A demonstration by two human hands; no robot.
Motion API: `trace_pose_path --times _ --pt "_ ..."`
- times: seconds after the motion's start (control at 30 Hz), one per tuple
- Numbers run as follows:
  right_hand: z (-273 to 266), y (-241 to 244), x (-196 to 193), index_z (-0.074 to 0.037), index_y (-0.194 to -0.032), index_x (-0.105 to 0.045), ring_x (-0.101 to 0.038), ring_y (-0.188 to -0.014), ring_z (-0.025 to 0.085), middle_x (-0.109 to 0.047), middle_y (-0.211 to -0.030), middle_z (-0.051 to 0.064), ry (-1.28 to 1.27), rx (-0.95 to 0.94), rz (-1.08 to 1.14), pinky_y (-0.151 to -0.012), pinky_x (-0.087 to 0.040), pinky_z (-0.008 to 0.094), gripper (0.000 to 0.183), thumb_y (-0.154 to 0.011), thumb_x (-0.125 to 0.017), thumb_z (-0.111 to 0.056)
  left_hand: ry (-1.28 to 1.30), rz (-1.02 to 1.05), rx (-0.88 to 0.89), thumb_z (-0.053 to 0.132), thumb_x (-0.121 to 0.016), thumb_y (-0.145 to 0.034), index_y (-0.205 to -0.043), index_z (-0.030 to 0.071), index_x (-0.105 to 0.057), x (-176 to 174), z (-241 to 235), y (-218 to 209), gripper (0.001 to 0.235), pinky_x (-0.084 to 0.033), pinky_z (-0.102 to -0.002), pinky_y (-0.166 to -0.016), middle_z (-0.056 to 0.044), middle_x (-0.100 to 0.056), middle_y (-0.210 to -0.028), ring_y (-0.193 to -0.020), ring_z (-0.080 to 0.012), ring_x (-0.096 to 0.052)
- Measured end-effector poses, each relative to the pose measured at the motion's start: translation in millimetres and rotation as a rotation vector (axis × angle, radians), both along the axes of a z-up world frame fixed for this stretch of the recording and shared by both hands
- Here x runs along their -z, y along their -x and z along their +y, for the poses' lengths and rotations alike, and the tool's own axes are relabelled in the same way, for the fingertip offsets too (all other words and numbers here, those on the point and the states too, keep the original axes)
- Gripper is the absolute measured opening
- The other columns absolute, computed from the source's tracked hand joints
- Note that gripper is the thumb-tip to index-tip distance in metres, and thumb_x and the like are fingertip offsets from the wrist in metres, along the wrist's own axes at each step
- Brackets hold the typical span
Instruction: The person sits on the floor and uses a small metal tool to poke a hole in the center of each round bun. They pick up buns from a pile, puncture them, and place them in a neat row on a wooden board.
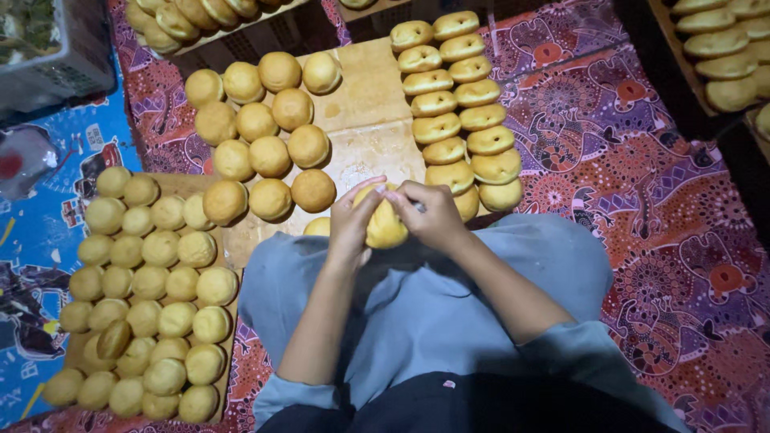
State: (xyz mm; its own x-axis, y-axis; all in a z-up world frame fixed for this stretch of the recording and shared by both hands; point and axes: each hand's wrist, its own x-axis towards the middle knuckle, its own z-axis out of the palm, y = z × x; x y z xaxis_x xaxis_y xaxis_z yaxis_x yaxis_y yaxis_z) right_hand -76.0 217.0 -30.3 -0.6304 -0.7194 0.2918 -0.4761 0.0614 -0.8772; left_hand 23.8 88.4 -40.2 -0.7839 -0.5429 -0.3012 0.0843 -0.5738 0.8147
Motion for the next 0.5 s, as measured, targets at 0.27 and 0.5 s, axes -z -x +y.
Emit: trace_pose_path --times 0.27,0.5 --pt "-4.1 4.7 3.2 -0.004 -0.079 -0.064 -0.062 -0.059 0.029 -0.063 -0.068 0.012 0.148 0.350 0.551 -0.059 -0.049 0.040 0.021 -0.099 -0.072 -0.007 -0.094 0.057 -0.267 0.016 -0.067 -0.099 -0.122 -0.007 -0.067 3.8 38.6 11.7 0.033 -0.059 -0.031 -0.084 -0.012 -0.073 -0.110 -0.094 -0.0171 -0.071" --pt "-3.8 -4.6 1.0 -0.002 -0.078 -0.066 -0.057 -0.053 0.022 -0.060 -0.062 0.011 0.003 0.126 -0.029 -0.052 -0.045 0.035 0.024 -0.100 -0.068 -0.013 -0.109 0.026 -0.046 0.009 -0.070 -0.094 -0.122 -0.009 -0.064 -6.2 7.2 1.7 0.034 -0.060 -0.032 -0.091 -0.017 -0.074 -0.113 -0.101 -0.0200 -0.073"
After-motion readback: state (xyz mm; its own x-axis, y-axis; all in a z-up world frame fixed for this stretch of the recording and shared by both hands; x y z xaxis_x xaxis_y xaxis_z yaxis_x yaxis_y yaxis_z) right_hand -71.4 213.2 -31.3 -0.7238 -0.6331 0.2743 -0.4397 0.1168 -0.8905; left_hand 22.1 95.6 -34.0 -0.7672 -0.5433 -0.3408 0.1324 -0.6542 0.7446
